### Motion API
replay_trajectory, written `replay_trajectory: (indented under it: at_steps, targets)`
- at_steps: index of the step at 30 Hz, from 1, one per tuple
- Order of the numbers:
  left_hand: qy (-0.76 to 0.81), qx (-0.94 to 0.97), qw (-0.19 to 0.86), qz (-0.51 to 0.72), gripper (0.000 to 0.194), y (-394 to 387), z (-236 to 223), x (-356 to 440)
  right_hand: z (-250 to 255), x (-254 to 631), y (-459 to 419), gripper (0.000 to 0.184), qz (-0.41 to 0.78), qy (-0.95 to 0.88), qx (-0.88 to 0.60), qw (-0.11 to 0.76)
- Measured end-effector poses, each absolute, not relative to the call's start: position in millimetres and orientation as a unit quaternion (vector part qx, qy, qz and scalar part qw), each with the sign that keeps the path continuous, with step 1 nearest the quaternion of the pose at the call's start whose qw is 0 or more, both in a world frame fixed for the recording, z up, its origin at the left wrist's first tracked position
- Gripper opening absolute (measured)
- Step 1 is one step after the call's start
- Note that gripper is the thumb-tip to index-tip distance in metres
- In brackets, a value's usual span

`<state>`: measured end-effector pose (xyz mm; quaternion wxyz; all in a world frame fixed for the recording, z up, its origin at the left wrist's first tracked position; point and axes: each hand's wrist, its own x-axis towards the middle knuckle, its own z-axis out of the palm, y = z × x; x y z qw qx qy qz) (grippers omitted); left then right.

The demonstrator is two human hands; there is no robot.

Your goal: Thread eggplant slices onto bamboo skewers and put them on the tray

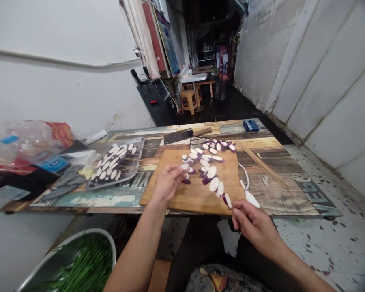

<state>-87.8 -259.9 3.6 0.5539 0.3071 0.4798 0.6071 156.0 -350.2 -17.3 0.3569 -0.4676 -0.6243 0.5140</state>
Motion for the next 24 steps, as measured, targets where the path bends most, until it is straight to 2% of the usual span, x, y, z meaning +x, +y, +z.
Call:
replay_trajectory:
  at_steps: [3,8,24]
  targets:
    - [0.453,0.277,0.611,0.588,0.027,-266,12,-72,-18,158,-351,0.024,0.407,-0.679,-0.478,0.38]
    - [0.443,0.255,0.624,0.591,0.021,-268,15,-58,-20,162,-351,0.026,0.356,-0.696,-0.484,0.393]
    - [0.445,0.235,0.632,0.59,0.016,-275,15,-51,-20,165,-349,0.029,0.327,-0.71,-0.486,0.391]
